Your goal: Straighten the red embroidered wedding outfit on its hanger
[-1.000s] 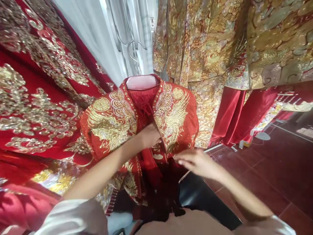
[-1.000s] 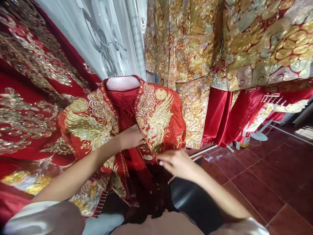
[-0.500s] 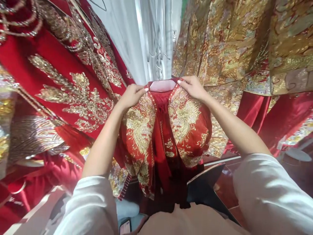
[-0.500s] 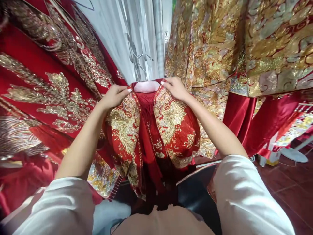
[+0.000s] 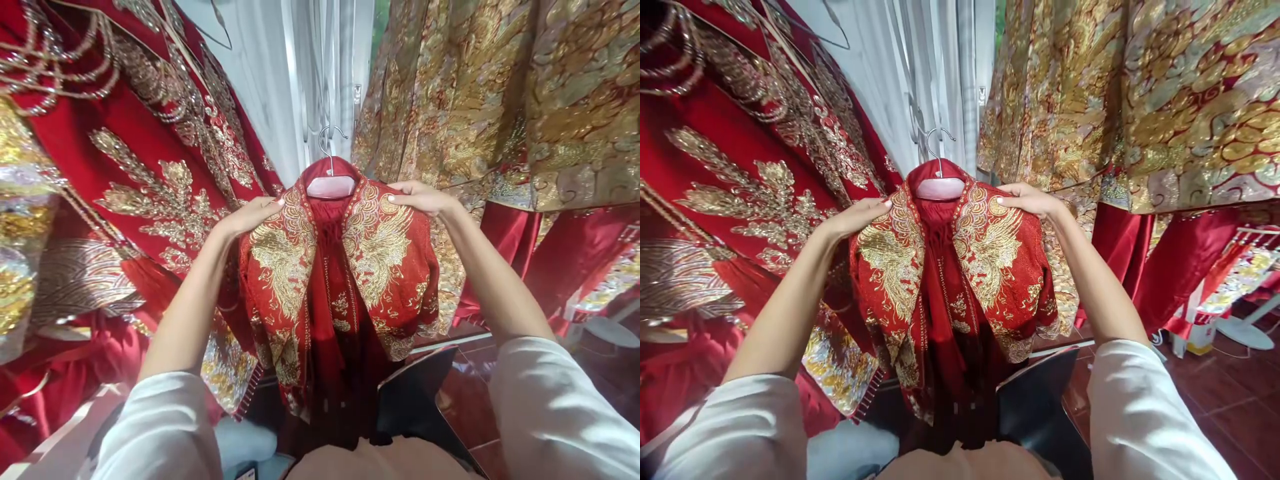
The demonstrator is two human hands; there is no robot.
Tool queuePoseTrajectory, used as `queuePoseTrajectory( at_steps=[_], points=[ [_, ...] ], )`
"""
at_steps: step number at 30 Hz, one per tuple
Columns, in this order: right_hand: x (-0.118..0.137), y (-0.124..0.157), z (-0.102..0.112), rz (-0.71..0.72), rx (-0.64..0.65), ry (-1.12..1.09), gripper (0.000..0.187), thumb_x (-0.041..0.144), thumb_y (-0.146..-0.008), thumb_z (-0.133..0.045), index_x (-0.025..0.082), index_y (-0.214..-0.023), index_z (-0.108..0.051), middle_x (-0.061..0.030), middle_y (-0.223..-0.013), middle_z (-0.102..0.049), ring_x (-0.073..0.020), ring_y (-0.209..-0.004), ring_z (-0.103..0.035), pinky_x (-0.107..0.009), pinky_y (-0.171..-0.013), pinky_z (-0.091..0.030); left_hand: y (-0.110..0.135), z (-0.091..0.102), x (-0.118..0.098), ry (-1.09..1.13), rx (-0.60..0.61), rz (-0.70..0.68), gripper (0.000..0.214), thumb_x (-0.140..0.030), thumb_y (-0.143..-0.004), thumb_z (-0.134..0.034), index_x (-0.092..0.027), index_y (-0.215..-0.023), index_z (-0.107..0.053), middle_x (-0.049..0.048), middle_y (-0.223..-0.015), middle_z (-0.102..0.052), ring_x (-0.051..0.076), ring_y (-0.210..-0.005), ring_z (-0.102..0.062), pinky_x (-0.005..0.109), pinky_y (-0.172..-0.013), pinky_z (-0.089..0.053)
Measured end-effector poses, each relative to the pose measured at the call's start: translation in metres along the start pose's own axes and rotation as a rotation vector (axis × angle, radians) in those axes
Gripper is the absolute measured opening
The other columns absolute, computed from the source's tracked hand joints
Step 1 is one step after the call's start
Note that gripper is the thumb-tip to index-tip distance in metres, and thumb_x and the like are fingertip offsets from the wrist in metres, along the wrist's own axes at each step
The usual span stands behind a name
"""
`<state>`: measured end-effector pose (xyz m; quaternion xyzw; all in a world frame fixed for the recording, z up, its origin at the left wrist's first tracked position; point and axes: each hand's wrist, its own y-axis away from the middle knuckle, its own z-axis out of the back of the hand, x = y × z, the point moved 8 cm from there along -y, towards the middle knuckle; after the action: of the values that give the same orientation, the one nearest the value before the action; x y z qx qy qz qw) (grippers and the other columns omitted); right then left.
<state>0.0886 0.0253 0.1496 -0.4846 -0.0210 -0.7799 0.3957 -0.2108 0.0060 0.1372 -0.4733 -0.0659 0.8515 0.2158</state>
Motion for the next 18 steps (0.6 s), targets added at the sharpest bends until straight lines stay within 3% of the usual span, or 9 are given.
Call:
queuePoseTrajectory(
  at_steps=[4,6,8,9,11,12,13,16,18],
  points=[
    [-0.03,-0.003,0.015,-0.2,-0.03,-0.146,0.044,0.05,-0.061,-0.077,0.012,-0.08,-0.069,-0.005,-0.069,-0.068,-0.017,-0.068,-0.064,-0.034,-0.066,-0.054,-0.013,0.006,0.029,0.102,0.096,0.197,0.042,-0.053,-0.077,-0.063,-0.012,-0.072,-0.066,0.0093,-0.061,-0.063,0.024,-0.064,-0.064,0.038,-0.063,-0.054],
    [-0.034,-0.002,0.021,-0.236,-0.096,-0.072,0.042,0.05,-0.063,-0.075,0.011,-0.076,-0.068,-0.0085,-0.07,-0.068,-0.0191,-0.069,-0.063,-0.039,-0.069,-0.054,-0.014,0.011,0.029,0.093,0.095,0.19,0.044,-0.054,-0.078,-0.061,-0.011,-0.075,-0.066,0.0107,-0.064,-0.064,0.025,-0.067,-0.065,0.04,-0.065,-0.054],
    [-0.027,0.015,0.023,-0.179,-0.343,0.139,0.038,0.047,-0.071,-0.069,0.011,-0.083,-0.068,-0.0112,-0.081,-0.068,-0.0211,-0.079,-0.063,-0.045,-0.08,-0.051,-0.004,0.017,0.015,-0.033,-0.042,0.07,0.046,-0.054,-0.08,-0.058,-0.009,-0.083,-0.065,0.0117,-0.073,-0.066,0.025,-0.079,-0.065,0.043,-0.076,-0.053],
    [-0.019,0.032,0.019,-0.131,-0.529,0.278,0.035,0.045,-0.077,-0.064,0.012,-0.09,-0.068,-0.0123,-0.09,-0.068,-0.0223,-0.087,-0.062,-0.048,-0.088,-0.047,0.009,0.019,0.005,-0.145,-0.185,-0.019,0.047,-0.054,-0.082,-0.055,-0.008,-0.09,-0.064,0.0128,-0.081,-0.067,0.026,-0.088,-0.063,0.046,-0.084,-0.05],
    [-0.005,0.082,-0.016,-0.047,-0.929,0.557,0.034,0.039,-0.086,-0.052,0.015,-0.106,-0.063,-0.0144,-0.112,-0.062,-0.0256,-0.108,-0.055,-0.054,-0.099,-0.037,0.053,0.007,-0.015,-0.425,-0.577,-0.201,0.052,-0.052,-0.085,-0.051,-0.005,-0.104,-0.06,0.0167,-0.1,-0.064,0.029,-0.108,-0.055,0.052,-0.099,-0.038],
    [-0.006,0.104,-0.047,-0.034,-1.047,0.659,0.035,0.035,-0.087,-0.047,0.016,-0.113,-0.06,-0.0154,-0.123,-0.056,-0.0275,-0.118,-0.048,-0.056,-0.101,-0.033,0.081,-0.008,-0.019,-0.54,-0.795,-0.25,0.056,-0.052,-0.084,-0.051,-0.004,-0.112,-0.057,0.019,-0.113,-0.06,0.031,-0.119,-0.047,0.055,-0.106,-0.03],
    [-0.012,0.121,-0.082,-0.045,-1.105,0.749,0.037,0.033,-0.086,-0.048,0.016,-0.118,-0.058,-0.0168,-0.13,-0.05,-0.0301,-0.124,-0.042,-0.057,-0.101,-0.033,0.106,-0.03,-0.014,-0.629,-0.937,-0.246,0.063,-0.053,-0.081,-0.054,-0.004,-0.12,-0.052,0.0218,-0.124,-0.053,0.034,-0.125,-0.041,0.057,-0.109,-0.023],
    [-0.062,0.133,-0.171,-0.224,-0.927,0.878,0.058,0.03,-0.078,-0.055,0.014,-0.134,-0.045,-0.0234,-0.141,-0.035,-0.0388,-0.126,-0.036,-0.06,-0.093,-0.036,0.138,-0.108,0.037,-0.785,-0.855,0.001,0.07,-0.047,-0.076,-0.063,-0.006,-0.129,-0.046,0.0283,-0.141,-0.033,0.044,-0.133,-0.027,0.066,-0.106,-0.016],
    [-0.094,0.136,-0.192,-0.317,-0.859,0.872,0.056,0.02,-0.08,-0.048,0.012,-0.135,-0.043,-0.0256,-0.135,-0.04,-0.0372,-0.119,-0.044,-0.057,-0.09,-0.04,0.154,-0.137,0.071,-0.789,-0.817,0.124,0.057,-0.033,-0.08,-0.058,-0.005,-0.128,-0.045,0.0303,-0.139,-0.034,0.043,-0.131,-0.03,0.064,-0.104,-0.023]
  ],
)
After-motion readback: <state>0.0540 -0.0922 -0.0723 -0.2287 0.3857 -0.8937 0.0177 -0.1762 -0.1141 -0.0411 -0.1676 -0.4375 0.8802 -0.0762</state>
